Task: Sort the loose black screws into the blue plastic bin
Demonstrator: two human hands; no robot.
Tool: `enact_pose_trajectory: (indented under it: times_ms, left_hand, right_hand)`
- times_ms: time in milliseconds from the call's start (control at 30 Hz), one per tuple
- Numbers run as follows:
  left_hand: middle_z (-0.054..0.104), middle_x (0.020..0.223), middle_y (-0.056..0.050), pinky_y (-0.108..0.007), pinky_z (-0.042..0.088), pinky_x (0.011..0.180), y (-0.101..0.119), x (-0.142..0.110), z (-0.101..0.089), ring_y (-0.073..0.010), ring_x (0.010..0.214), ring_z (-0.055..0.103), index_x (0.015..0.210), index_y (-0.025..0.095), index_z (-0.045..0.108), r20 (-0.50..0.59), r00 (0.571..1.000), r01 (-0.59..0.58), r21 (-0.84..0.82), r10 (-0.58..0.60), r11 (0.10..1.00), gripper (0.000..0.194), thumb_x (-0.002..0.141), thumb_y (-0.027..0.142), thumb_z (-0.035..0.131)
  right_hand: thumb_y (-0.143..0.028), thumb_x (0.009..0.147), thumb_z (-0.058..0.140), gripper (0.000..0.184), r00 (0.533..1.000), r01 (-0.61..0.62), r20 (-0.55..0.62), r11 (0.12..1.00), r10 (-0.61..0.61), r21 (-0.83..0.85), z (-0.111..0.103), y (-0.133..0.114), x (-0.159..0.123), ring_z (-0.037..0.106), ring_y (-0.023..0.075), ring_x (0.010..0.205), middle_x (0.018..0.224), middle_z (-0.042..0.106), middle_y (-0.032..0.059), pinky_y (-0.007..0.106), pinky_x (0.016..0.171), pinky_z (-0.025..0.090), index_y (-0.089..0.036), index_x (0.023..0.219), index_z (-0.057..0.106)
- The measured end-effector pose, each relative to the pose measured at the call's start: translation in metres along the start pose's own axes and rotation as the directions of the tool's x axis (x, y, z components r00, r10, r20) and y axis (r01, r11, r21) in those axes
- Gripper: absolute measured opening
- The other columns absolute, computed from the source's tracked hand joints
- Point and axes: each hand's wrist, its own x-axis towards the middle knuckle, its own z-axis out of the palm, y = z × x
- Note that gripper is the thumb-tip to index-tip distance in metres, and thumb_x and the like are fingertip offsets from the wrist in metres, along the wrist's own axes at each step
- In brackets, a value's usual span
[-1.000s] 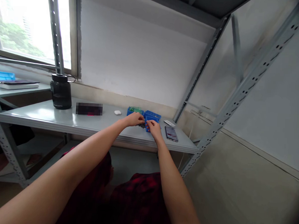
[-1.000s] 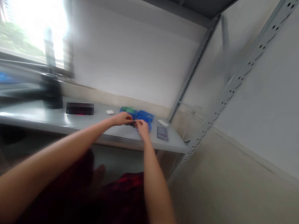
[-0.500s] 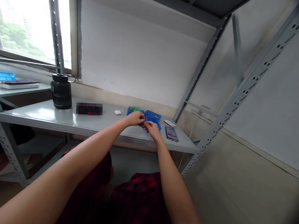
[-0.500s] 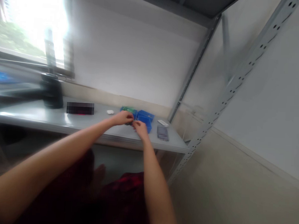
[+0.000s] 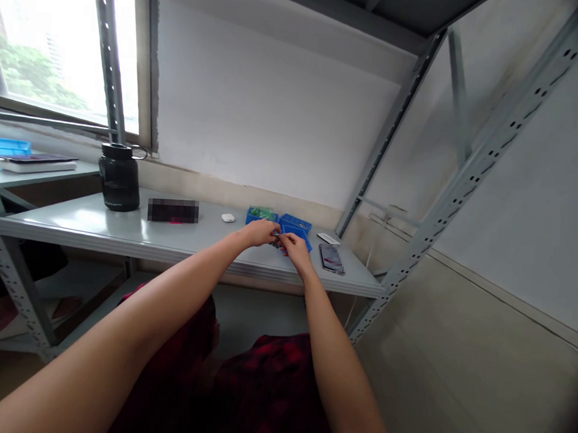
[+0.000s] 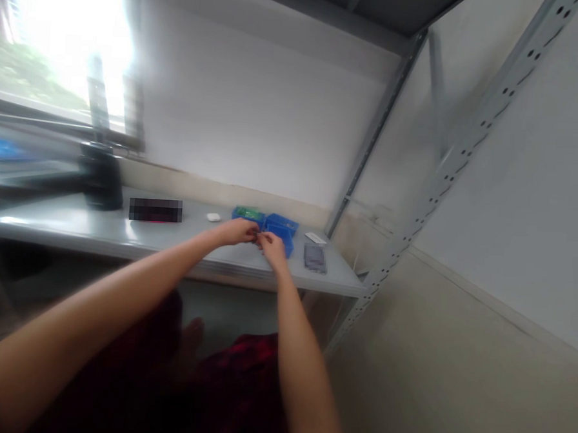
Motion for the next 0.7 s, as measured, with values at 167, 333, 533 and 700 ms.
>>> enact_pose_trajectory:
  times_ms: [167, 333, 533, 700]
  left_hand:
    - [0.068, 0.105, -0.011, -0.026, 0.043, 0.071, 0.011, -0.003, -0.002, -0.0258, 0.095, 0.062, 0.117, 0.02, 0.06, 0.045, 0.998, -0.052, 0.106, 0.047, 0.993, 0.033, 0.086, 0.024, 0.053]
    - [0.069, 0.104, -0.011, -0.027, 0.043, 0.07, 0.02, -0.006, -0.005, -0.0266, 0.093, 0.062, 0.116, 0.019, 0.061, 0.066, 0.996, -0.063, 0.116, 0.056, 0.991, 0.031, 0.088, 0.025, 0.051]
    - [0.07, 0.098, -0.01, -0.026, 0.043, 0.071, 0.008, -0.001, 0.003, -0.0236, 0.088, 0.063, 0.104, 0.02, 0.069, 0.047, 0.998, -0.034, 0.053, 0.032, 0.998, 0.027, 0.085, 0.035, 0.055]
    - [0.071, 0.092, -0.01, -0.026, 0.043, 0.067, -0.004, 0.005, 0.01, -0.0229, 0.083, 0.064, 0.089, 0.019, 0.073, 0.027, 0.999, -0.036, 0.053, 0.035, 0.998, 0.024, 0.084, 0.032, 0.053]
  right_hand:
    - [-0.04, 0.077, 0.057, 0.026, 0.999, -0.051, 0.016, 0.998, 0.052, -0.04, -0.001, 0.003, -0.001, 0.058, 0.0123, 0.062, 0.08, 0.07, 0.0055, 0.022, 0.053, 0.044, -0.017, 0.084, 0.066]
    - [-0.041, 0.078, 0.056, 0.026, 0.997, -0.045, 0.056, 0.998, 0.047, -0.033, -0.005, 0.005, 0.001, 0.058, 0.0119, 0.064, 0.077, 0.068, 0.0049, 0.021, 0.054, 0.043, -0.016, 0.081, 0.065]
    - [-0.041, 0.078, 0.057, 0.026, 0.999, -0.043, -0.027, 0.999, 0.043, 0.015, -0.005, 0.005, 0.003, 0.061, 0.0137, 0.067, 0.074, 0.067, 0.0039, 0.022, 0.054, 0.045, -0.017, 0.083, 0.063]
    - [-0.037, 0.078, 0.056, 0.023, 0.994, -0.054, -0.091, 0.998, 0.057, 0.035, -0.005, 0.004, 0.002, 0.061, 0.014, 0.068, 0.08, 0.068, 0.005, 0.022, 0.055, 0.046, -0.017, 0.086, 0.063]
